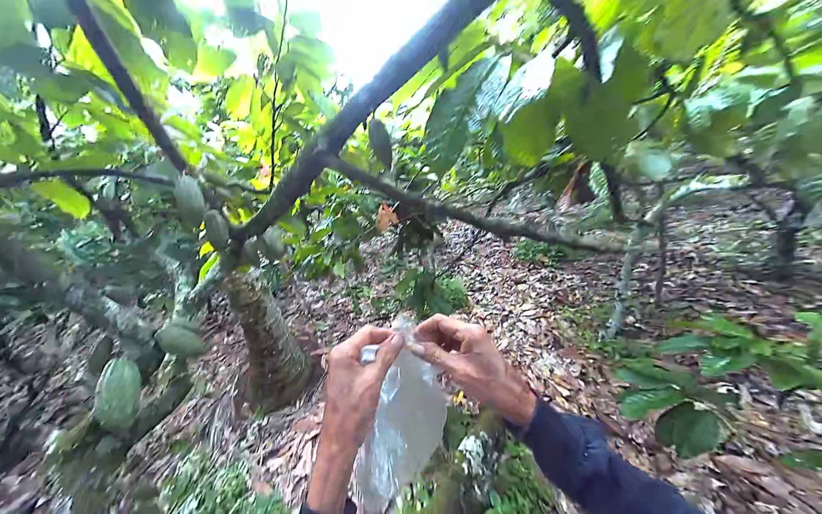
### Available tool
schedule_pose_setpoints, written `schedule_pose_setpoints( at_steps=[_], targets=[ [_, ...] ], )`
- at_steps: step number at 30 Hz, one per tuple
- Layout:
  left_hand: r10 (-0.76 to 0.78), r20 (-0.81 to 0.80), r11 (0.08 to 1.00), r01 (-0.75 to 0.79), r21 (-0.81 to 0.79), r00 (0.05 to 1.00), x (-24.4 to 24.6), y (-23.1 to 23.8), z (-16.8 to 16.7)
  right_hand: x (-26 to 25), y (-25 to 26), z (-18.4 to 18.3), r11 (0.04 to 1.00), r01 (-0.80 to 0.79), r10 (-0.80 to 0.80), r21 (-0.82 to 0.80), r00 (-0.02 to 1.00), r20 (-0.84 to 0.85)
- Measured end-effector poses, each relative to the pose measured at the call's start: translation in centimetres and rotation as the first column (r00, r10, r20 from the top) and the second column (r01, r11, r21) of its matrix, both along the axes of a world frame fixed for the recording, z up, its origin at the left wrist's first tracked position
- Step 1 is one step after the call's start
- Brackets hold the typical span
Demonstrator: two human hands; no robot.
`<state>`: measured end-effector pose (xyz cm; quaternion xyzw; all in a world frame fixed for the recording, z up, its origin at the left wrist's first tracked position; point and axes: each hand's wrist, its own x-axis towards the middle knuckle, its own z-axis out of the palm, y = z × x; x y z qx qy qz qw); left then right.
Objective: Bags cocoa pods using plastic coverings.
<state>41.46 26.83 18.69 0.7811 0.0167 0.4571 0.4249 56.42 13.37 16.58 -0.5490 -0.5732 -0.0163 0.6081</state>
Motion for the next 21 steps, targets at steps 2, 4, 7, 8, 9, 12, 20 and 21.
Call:
schedule_pose_setpoints(
  at_steps=[2,4,7,8,9,12,20,21],
  targets=[
    [-0.016,0.031,0.999,0.017,-0.051,0.999,0.4,-0.4,0.1,0.3,-0.3,0.4,1.0,0.006,-0.006,0.011,0.999,-0.038],
    [-0.068,0.066,0.987,0.077,-0.142,0.995,0.9,-1.1,0.4,0.4,-0.8,0.8,1.0,0.008,-0.006,0.03,0.999,-0.041],
    [-0.138,0.108,0.949,0.163,-0.269,0.984,1.4,-2.2,1.2,0.4,-1.0,1.2,0.998,0.034,-0.033,0.062,0.999,-0.022],
    [-0.153,0.118,0.938,0.182,-0.296,0.981,1.6,-2.5,1.5,0.4,-1.1,1.3,0.996,0.048,-0.047,0.069,0.999,-0.021],
    [-0.165,0.126,0.928,0.198,-0.317,0.978,1.8,-2.8,1.8,0.3,-1.1,1.5,0.995,0.059,-0.057,0.084,0.998,-0.026],
    [-0.207,0.113,0.902,0.234,-0.362,0.972,2.1,-3.3,2.8,0.4,-1.3,2.1,0.988,0.101,-0.098,0.114,0.995,-0.03],
    [-0.226,0.103,0.921,0.247,-0.302,0.969,2.1,-3.7,5.7,-0.1,-2.4,4.4,0.962,0.214,-0.226,0.169,0.972,0.057],
    [-0.249,0.114,0.914,0.272,-0.302,0.962,1.9,-3.9,5.9,-0.2,-2.4,4.7,0.961,0.22,-0.233,0.17,0.97,0.066]
  ],
)
